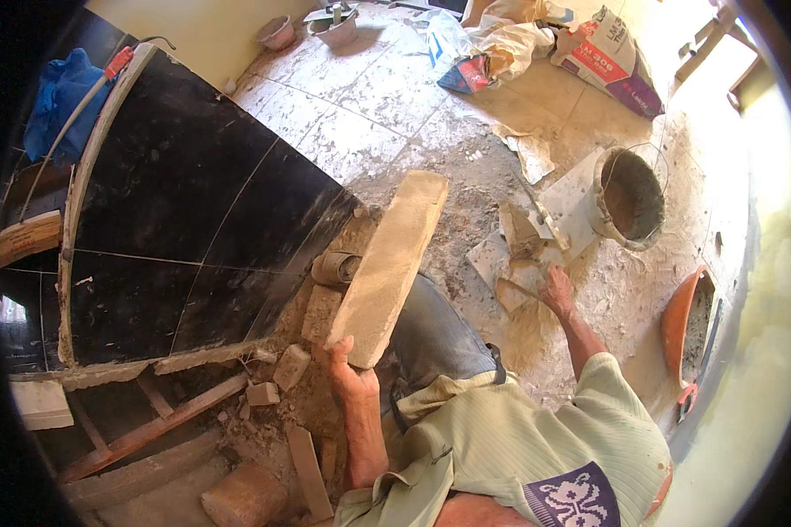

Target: The person positions a concrete block against a tiled structure and uses a hammer to break off pieces, then applies mortar to the side of the block with a trowel.

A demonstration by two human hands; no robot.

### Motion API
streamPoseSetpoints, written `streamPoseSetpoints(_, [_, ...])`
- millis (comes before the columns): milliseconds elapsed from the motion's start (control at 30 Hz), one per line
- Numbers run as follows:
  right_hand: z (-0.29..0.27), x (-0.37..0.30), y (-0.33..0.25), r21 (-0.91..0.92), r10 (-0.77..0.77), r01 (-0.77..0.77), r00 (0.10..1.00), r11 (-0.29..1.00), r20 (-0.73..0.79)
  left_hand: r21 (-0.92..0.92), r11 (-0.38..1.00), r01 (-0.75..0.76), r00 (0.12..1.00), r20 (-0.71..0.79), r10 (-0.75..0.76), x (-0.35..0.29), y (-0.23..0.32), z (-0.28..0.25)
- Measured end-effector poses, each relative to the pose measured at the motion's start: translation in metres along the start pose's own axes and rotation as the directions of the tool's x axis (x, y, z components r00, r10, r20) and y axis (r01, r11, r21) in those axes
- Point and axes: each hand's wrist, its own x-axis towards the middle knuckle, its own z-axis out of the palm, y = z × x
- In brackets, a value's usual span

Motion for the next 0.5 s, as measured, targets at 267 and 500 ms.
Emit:
streamPoseSetpoints(267, [-0.002,0.012,0.014,0.241,-0.058,0.038,0.995,0.970,0.078,-0.096,0.965,0.245,0.959,0.169,-0.227,0.016,-0.006,0.001])
streamPoseSetpoints(500, [-0.043,-0.005,-0.003,0.544,0.189,-0.285,0.956,0.789,0.226,-0.137,0.855,0.501,0.846,0.288,-0.449,0.022,-0.019,0.018])
